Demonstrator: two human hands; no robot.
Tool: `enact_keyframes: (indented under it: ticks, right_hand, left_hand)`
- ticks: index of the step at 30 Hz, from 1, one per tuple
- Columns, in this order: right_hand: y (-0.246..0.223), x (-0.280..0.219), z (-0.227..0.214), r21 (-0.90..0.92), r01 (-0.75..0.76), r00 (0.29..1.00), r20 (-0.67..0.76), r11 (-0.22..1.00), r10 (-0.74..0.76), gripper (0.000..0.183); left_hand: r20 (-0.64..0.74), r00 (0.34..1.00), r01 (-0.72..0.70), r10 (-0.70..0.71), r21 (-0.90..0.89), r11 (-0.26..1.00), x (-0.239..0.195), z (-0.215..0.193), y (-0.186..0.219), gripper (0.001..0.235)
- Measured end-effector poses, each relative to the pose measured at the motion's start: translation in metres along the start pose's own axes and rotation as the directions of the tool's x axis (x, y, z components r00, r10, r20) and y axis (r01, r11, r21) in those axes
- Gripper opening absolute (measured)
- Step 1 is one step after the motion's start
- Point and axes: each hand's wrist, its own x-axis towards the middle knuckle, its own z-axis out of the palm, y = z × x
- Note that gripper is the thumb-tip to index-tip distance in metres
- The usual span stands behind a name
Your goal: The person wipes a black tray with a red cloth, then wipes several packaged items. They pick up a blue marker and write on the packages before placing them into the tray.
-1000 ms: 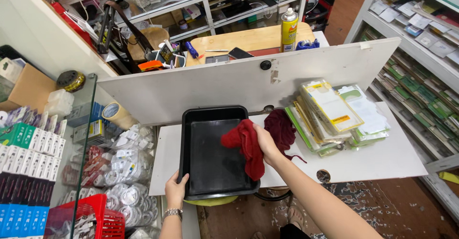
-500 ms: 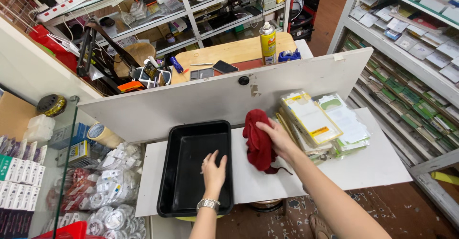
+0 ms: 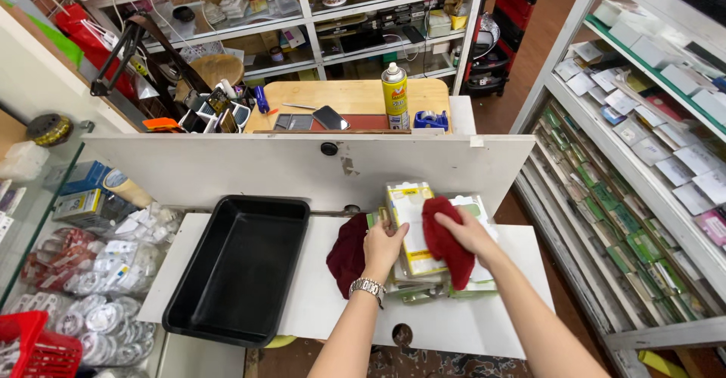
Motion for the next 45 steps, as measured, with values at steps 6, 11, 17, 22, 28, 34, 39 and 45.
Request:
enact_keyframes:
  ticks: [6,11,17,22,28,34,39,45]
  right_hand:
    - [-0.012,0.003,0.002,0.049,0.040,0.992,0.120,0.998,-0.046,0.060]
    - [-0.027,-0.040,0.028,-0.315,0.403,0.908,0.020,0.860,-0.418,0.058]
    - [-0.051,-0.053,0.067,-0.574,0.657,0.645,0.092,0.489,-0.759,0.050]
    - [-0.074,-0.009,0.059,-0.185,0.644,0.747,-0.056,0.742,-0.662,0.052]
    - [-0.081,0.027,0.060,0.334,0.323,0.946,-0.110,0.885,-0.304,0.040]
    - [-0.079,0.023,0.053,0.631,0.056,0.992,0.056,0.774,-0.117,0.045]
    - [-0.073,-0.025,0.099,0.501,0.218,0.899,0.231,0.838,-0.372,0.058]
    - [-0.092,-0.074,0.118,0.405,-0.038,0.898,0.415,0.913,-0.147,0.072]
  left_hand:
    - [0.027,0.987,0.156,-0.156,-0.346,0.925,-0.002,0.015,0.008,0.058]
    - [0.168,0.976,0.207,-0.135,-0.904,0.375,-0.024,-0.007,0.034,0.056]
    - [0.289,0.951,0.303,-0.110,-0.942,0.142,-0.051,-0.037,0.051,0.052]
    - [0.275,0.961,0.257,-0.035,-0.837,0.483,-0.061,-0.052,0.047,0.044]
    - [0.326,0.944,0.320,-0.051,-0.867,0.381,-0.069,-0.067,0.035,0.051]
    - [0.365,0.909,0.361,-0.202,-0.931,-0.058,-0.070,-0.085,0.015,0.076]
    - [0.249,0.963,0.247,-0.102,-0.968,-0.037,-0.051,-0.072,-0.004,0.060]
    - [0.107,0.954,0.239,-0.280,-0.836,0.494,-0.043,-0.086,-0.009,0.064]
